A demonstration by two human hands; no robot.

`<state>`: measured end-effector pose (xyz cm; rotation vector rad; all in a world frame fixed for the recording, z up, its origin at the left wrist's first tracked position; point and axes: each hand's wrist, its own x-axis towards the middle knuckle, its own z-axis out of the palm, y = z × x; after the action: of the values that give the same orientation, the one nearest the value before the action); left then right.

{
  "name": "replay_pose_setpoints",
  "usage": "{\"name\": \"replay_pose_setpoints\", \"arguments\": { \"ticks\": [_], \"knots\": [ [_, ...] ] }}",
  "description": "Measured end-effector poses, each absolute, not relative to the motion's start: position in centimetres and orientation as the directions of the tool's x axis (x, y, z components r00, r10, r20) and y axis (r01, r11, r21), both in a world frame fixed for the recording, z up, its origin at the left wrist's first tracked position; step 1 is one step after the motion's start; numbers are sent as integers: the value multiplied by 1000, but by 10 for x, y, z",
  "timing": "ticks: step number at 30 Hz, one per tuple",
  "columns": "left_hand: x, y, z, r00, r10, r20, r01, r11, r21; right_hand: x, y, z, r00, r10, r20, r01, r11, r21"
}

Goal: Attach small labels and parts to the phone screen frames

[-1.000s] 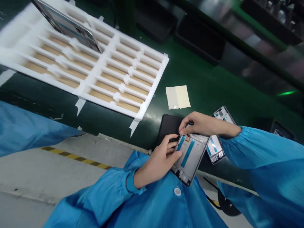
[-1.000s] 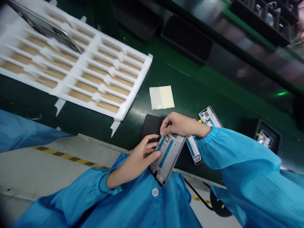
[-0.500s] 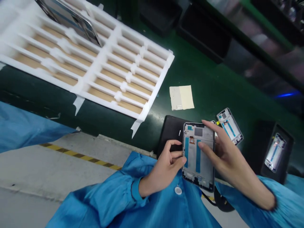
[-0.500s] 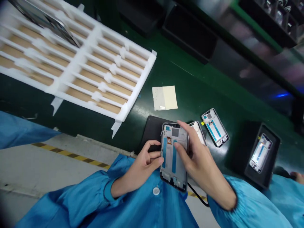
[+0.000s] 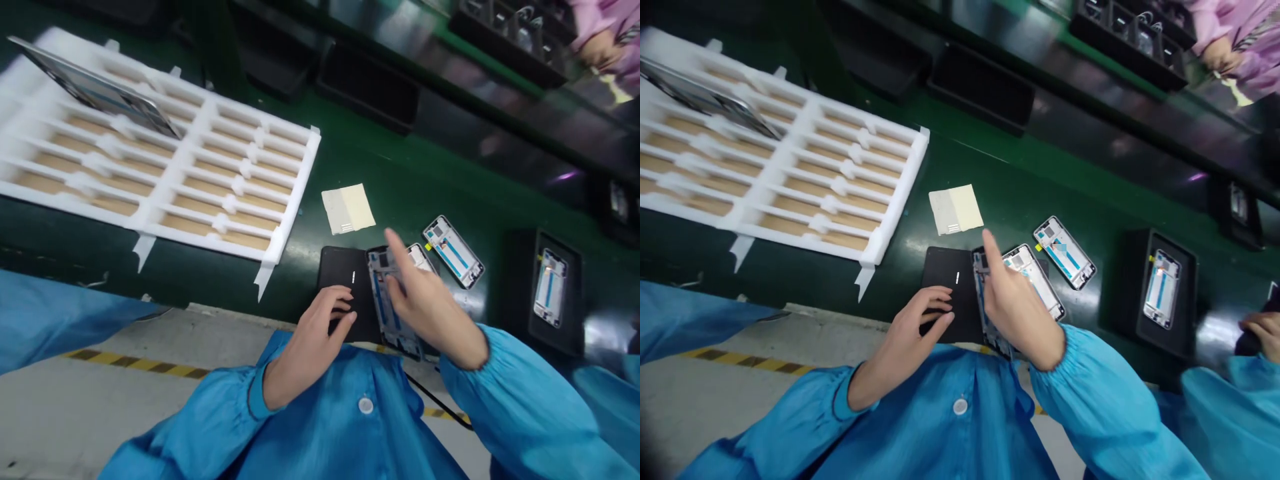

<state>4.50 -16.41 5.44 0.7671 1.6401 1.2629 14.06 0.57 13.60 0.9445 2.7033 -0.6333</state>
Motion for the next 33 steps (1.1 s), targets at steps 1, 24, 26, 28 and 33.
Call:
{"name": "replay_pose_setpoints", "arguments": {
  "ticks": [1, 24, 26, 28, 33],
  "knots": [
    [44, -163, 55, -404, 868, -290, -40, 300, 953, 142, 9, 137, -775, 550, -311, 631, 694, -347],
    [-30, -21, 87, -517, 855, -33, 204, 160, 966, 108, 174, 86, -459, 870, -178, 381, 12, -924],
    [-34, -26, 84, -514, 858, 24, 355, 187, 916, 98, 192, 68, -419, 894, -158, 392, 22, -920],
    [-32, -35, 78, -479, 874, 83, 500, 194, 844, 93, 200, 55, -399, 906, -142, 413, 39, -910],
    [-9, -46, 65, -349, 934, 77, 648, 182, 739, 116, 184, 63, -384, 919, -92, 501, 124, -856]
  ]
}}
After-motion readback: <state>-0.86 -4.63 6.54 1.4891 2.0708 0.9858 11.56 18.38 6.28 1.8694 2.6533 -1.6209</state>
